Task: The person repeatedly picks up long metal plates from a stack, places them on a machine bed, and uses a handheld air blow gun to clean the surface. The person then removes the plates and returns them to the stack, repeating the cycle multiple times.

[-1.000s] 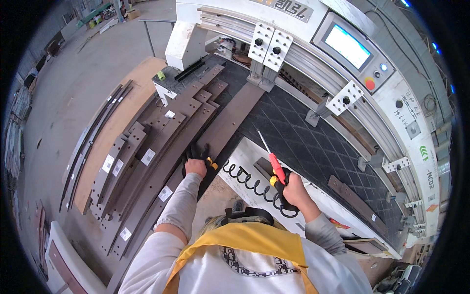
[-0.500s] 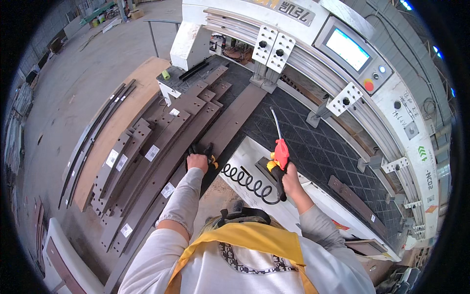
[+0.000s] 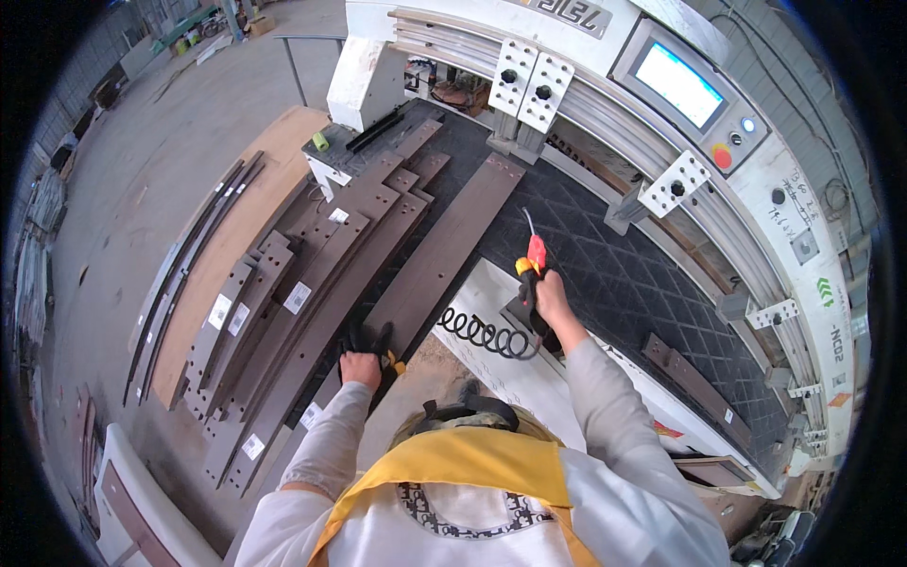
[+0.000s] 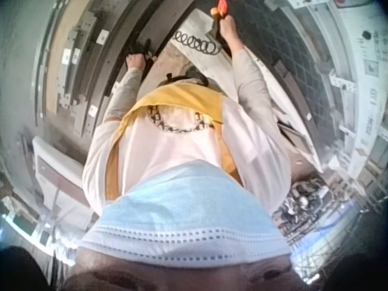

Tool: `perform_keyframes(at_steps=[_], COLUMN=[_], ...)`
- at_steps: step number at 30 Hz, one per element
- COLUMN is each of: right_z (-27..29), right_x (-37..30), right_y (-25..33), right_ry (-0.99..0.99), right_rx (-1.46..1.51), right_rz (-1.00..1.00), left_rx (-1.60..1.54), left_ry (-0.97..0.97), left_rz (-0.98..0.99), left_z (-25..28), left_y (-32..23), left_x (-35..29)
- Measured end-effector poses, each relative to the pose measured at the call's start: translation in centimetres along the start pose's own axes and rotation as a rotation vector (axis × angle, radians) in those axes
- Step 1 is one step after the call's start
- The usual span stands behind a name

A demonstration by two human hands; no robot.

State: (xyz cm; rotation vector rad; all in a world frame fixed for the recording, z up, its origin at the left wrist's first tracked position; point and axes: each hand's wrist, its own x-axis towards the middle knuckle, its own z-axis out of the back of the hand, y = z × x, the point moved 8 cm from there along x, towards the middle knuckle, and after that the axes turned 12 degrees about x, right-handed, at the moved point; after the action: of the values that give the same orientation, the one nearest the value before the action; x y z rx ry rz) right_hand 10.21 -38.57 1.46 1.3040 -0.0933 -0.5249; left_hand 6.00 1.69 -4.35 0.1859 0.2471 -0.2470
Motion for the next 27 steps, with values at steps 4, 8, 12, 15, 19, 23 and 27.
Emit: perform_keyframes(at_steps=[4, 8, 12, 15, 19, 23, 27], right_z=[-2.9, -5.8, -7.5, -6.5, -2.9, 0.1, -0.2], right_x=[1.8, 6.4, 6.5, 8.8, 8.7, 1.6, -7.5], right_y=[5.4, 6.1, 9.9, 7.5, 2.7, -1.9, -11.6], right_ry=[-0.027, -0.077, -0.029, -0.055, -0.104, -0.119, 0.248], right_rx=[-0.272, -0.265, -0.264, -0.255, -0.190, -0.211, -0.371], right_rz=[0.055, 0.065, 0.075, 0.074, 0.053, 0.023, 0.048], left_rx=[-0.041, -0.026, 0.046, 0.085, 0.084, -0.066, -0.073], left_ry=[-0.014, 0.074, -0.006, -0.126, -0.210, -0.196, -0.086], left_rz=[0.078, 0.084, 0.068, 0.045, 0.048, 0.044, 0.045], left_z=[-2.9, -4.4, -4.2, -2.0, -2.1, 1.5, 1.2], left_y=[2.3, 2.3, 2.1, 1.4, 1.6, 1.0, 1.0], left_x=[-1.9, -1.7, -2.0, -2.1, -2.2, -2.0, -1.8])
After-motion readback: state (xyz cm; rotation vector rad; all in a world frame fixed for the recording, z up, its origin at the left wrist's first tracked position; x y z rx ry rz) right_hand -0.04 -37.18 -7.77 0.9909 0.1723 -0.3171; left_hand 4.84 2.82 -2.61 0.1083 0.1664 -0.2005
